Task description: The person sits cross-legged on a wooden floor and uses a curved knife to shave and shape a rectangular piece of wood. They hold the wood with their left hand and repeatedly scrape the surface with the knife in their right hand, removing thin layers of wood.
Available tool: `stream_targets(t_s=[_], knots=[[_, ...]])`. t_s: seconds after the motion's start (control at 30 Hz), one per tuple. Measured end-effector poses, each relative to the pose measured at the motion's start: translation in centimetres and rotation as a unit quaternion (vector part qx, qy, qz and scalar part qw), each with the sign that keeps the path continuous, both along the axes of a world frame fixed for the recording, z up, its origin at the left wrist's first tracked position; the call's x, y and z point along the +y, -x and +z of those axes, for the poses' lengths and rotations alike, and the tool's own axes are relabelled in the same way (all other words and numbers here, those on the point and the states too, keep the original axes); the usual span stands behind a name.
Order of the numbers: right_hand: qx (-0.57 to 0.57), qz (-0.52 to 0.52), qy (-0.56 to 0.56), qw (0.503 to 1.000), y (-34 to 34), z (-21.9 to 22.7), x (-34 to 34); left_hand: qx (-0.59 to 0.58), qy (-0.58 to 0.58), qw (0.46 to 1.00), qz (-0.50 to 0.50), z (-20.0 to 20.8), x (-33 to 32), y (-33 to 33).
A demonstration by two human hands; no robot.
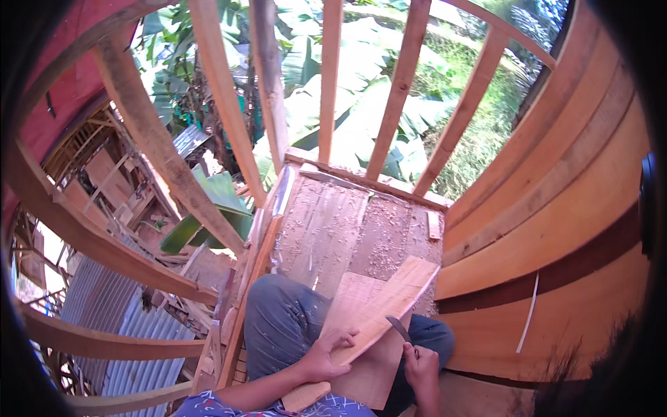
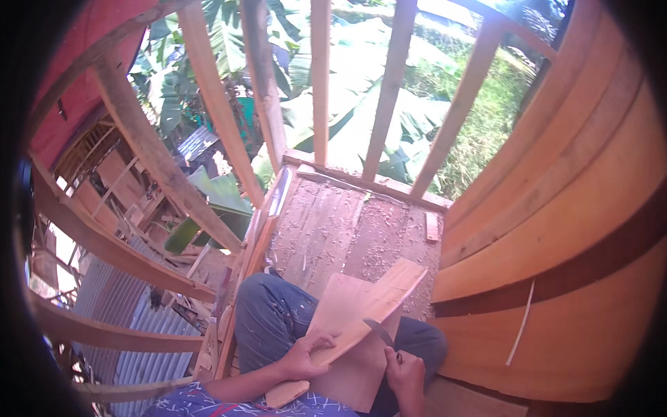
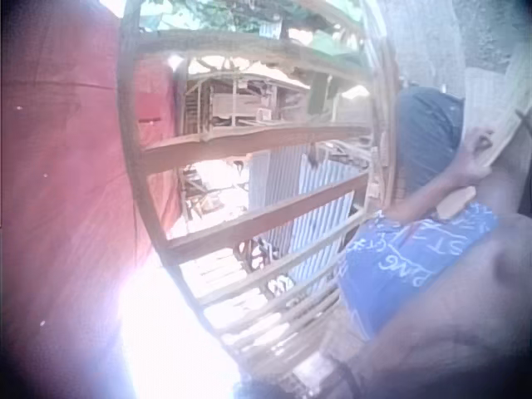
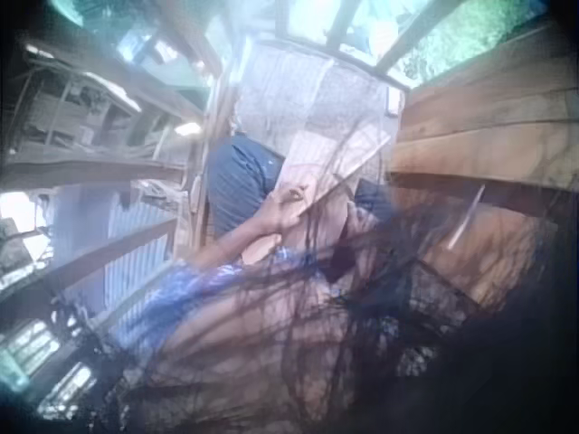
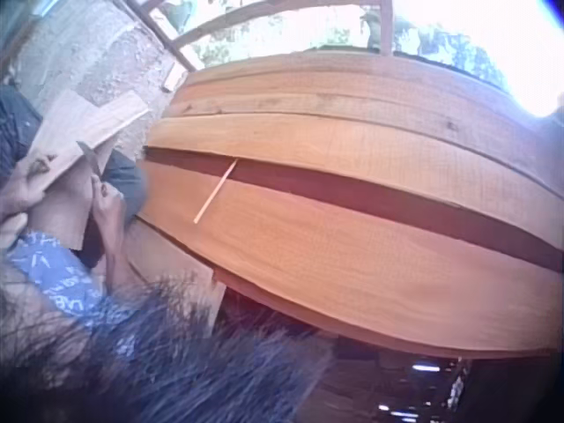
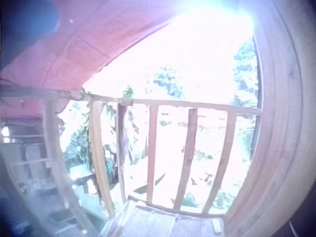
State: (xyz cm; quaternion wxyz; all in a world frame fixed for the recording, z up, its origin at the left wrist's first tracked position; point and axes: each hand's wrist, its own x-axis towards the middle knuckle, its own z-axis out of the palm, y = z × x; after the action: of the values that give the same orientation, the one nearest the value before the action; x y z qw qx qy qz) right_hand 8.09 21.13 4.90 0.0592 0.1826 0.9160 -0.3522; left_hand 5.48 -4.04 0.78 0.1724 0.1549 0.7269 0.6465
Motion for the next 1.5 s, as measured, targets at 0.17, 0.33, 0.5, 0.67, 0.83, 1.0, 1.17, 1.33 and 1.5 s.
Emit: stream_targets(t_s=[0.17, 0.33, 0.5, 0.67, 0.83, 1.0, 1.17, 1.33, 1.5], knots=[[0.053, 0.083, -0.15, 0.984, 0.8, -1.1, -0.1, 0.047, 0.005, 0.999, -0.002, -1.0, -0.7, -0.7], [0.045, 0.031, -0.222, 0.973, 2.8, 1.6, 0.7, 0.053, -0.036, 0.998, 0.009, -1.2, -0.4, -0.8], [-0.006, 0.139, -0.297, 0.945, 2.6, 3.2, -0.8, 0.015, 0.018, 1.0, -0.016, -0.6, -0.5, -0.1], [-0.061, 0.069, -0.277, 0.956, 3.2, 4.0, 1.3, 0.043, 0.075, 0.995, -0.058, 0.3, 0.2, 1.1], [-0.088, -0.092, -0.256, 0.958, 3.7, 4.0, 4.1, 0.019, 0.087, 0.995, -0.051, 0.6, 0.0, 1.0], [-0.116, 0.14, -0.225, 0.957, 1.1, 4.2, 0.3, 0.02, 0.089, 0.994, -0.062, 0.6, 0.0, 1.4], [-0.096, 0.016, -0.26, 0.961, 3.4, 3.4, 4.4, 0.009, 0.094, 0.994, -0.062, 0.6, -0.3, 1.2], [-0.086, -0.021, -0.23, 0.969, 4.0, 3.0, 4.9, 0.005, 0.084, 0.995, -0.051, 0.4, 0.0, 1.4], [-0.074, 0.091, -0.232, 0.966, 3.0, 3.8, 1.8, 0.003, 0.08, 0.995, -0.056, 0.2, -0.1, 1.6]])
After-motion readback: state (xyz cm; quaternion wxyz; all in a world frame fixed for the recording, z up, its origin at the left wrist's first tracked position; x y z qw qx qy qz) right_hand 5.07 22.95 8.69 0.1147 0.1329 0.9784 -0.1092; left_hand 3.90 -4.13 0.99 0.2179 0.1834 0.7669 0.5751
